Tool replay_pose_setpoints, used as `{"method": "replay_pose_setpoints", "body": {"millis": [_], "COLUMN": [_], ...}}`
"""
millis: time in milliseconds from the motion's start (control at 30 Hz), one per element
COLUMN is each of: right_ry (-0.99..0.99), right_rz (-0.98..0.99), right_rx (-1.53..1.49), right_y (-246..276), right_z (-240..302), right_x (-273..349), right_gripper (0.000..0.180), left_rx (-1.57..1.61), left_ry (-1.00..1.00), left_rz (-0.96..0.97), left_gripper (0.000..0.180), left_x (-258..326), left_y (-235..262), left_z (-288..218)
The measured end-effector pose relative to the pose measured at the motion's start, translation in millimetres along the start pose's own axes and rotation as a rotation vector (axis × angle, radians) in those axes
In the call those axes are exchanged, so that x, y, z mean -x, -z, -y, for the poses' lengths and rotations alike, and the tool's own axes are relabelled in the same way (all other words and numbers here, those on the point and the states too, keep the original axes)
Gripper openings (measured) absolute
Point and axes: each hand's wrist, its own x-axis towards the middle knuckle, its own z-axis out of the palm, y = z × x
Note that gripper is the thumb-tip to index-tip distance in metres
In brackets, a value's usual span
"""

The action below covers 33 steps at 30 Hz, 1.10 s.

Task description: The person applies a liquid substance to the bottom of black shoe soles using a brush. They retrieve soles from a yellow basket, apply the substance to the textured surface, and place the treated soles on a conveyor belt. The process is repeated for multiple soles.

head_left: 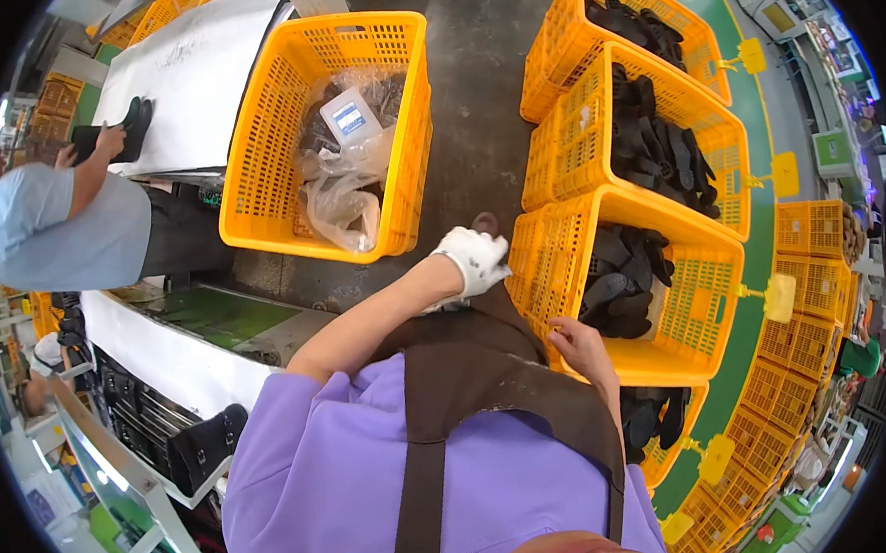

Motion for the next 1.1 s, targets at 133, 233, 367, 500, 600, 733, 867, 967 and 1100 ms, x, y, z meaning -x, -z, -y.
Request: {"method": "replay_pose_setpoints", "body": {"millis": [133, 233, 367, 500, 600, 733, 867, 967, 1100], "right_ry": [0.009, 0.111, 0.261, 0.325, 0.314, 0.338, 0.235, -0.020, -0.220], "right_rz": [-0.090, -0.179, -0.095, 0.027, 0.064, -0.078, -0.444, -0.534, -0.487], "right_rx": [0.004, 0.012, 0.082, 0.130, 0.119, 0.026, -0.048, -0.123, -0.153], "right_y": [61.3, 112.9, 166.6, 197.2, 229.1, 289.4, 355.5, 383.2, 402.4], "right_z": [-11.6, 10.0, 60.2, 85.2, 99.4, 87.4, 45.5, 3.1, -36.9], "right_x": [-99.3, -184.2, -287.7, -382.8, -455.5, -563.4, -676.0, -738.0, -789.0], "right_gripper": [0.025, 0.026, 0.028, 0.026, 0.025, 0.022, 0.022, 0.030, 0.035], "left_rx": [0.042, 0.077, 0.116, 0.185, 0.233, 0.302, 0.155, 0.164, 0.114], "left_ry": [0.019, 0.201, 0.239, 0.248, 0.296, 0.201, 0.093, 0.154, 0.275], "left_rz": [0.145, 0.118, 0.116, 0.145, 0.167, 0.044, 0.051, 0.023, 0.064], "left_gripper": [0.039, 0.044, 0.042, 0.039, 0.040, 0.042, 0.041, 0.041, 0.040], "left_x": [-77.8, -118.7, -174.6, -242.1, -304.3, -383.5, -447.4, -476.6, -506.0], "left_y": [29.9, 71.7, 119.0, 147.6, 181.5, 230.9, 292.4, 324.8, 354.7], "left_z": [32.1, 58.3, 98.5, 141.5, 178.0, 249.6, 316.1, 342.3, 363.7]}}
